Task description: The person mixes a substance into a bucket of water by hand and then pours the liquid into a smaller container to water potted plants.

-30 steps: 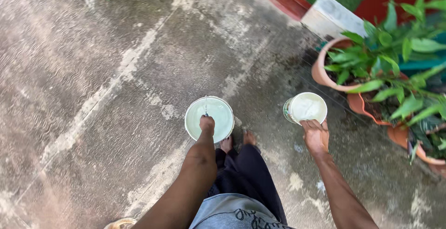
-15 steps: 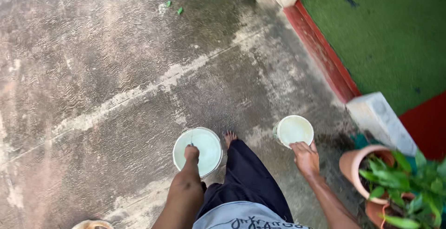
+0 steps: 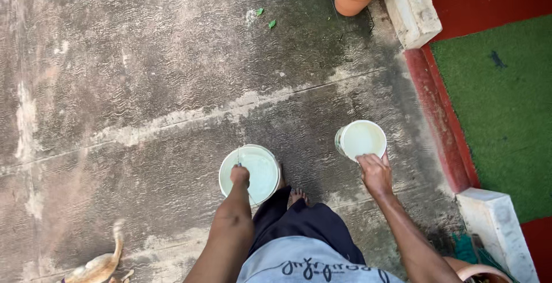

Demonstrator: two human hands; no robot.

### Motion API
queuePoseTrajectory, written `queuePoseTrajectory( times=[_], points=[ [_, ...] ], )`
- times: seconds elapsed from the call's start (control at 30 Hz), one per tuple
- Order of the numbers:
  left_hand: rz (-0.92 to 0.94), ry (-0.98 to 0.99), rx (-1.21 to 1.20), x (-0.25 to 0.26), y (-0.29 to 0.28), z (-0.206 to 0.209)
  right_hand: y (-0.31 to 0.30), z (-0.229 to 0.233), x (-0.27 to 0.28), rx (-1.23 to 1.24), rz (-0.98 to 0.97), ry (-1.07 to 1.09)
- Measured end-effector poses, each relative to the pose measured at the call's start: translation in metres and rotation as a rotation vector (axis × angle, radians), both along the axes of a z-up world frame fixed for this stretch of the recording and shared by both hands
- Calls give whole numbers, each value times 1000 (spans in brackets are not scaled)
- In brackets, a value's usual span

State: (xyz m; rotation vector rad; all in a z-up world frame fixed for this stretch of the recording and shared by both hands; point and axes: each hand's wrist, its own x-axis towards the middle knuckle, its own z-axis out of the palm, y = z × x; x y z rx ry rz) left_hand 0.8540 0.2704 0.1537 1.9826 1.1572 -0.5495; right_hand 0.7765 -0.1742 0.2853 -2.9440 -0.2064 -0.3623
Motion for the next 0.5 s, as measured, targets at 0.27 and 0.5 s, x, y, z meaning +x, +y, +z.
queuePoseTrajectory(
  times=[0.27, 0.5],
  points=[
    [47, -22, -105, 141, -27, 6, 32, 36, 108, 62, -39, 73],
    [3, -56, -61, 274, -67, 2, 32, 32, 195, 48, -44, 146]
  ],
)
